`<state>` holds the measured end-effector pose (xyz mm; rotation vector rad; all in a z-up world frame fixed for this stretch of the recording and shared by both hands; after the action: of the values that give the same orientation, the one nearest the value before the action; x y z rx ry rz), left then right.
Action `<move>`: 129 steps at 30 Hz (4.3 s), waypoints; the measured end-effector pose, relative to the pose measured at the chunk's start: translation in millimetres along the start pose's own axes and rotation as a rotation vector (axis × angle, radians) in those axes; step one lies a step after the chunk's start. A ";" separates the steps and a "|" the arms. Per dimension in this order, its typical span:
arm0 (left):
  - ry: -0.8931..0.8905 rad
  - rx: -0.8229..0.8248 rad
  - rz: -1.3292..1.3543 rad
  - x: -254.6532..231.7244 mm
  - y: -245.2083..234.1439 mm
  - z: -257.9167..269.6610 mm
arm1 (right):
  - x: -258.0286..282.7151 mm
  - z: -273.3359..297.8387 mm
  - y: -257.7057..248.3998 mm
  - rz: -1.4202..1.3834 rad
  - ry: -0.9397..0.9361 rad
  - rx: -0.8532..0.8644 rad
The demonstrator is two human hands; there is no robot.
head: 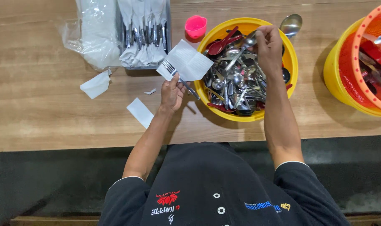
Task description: The person folds paper napkins, takes spoons and forks from a bowl, and wraps the utensils in the napkins by hand.
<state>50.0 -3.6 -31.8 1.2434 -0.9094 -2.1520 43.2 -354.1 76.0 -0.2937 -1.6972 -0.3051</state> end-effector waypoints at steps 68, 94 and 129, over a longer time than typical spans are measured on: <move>-0.102 0.187 0.174 14.2 33.8 52.3 | -24.2 159.6 149.3 -0.366 0.523 0.069; -0.028 -0.126 0.026 -7.7 17.8 38.5 | -9.0 169.0 143.1 0.218 0.116 -0.147; -0.071 -0.064 -0.169 5.1 21.9 54.5 | 8.2 152.3 152.4 0.244 0.304 0.111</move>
<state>1.4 -5.1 1.5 1.2595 -0.7822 -2.3510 -42.8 -156.5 67.7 -0.3501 -1.3564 -0.0690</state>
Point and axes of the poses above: each hand's wrist, its own z-axis away from the middle knuckle, its own y-axis out of the palm, x = y × z, the point moved 3 cm from there along -z, towards the middle knuckle, and after that the axes turned 1 degree about -x, right-handed, at the moved point
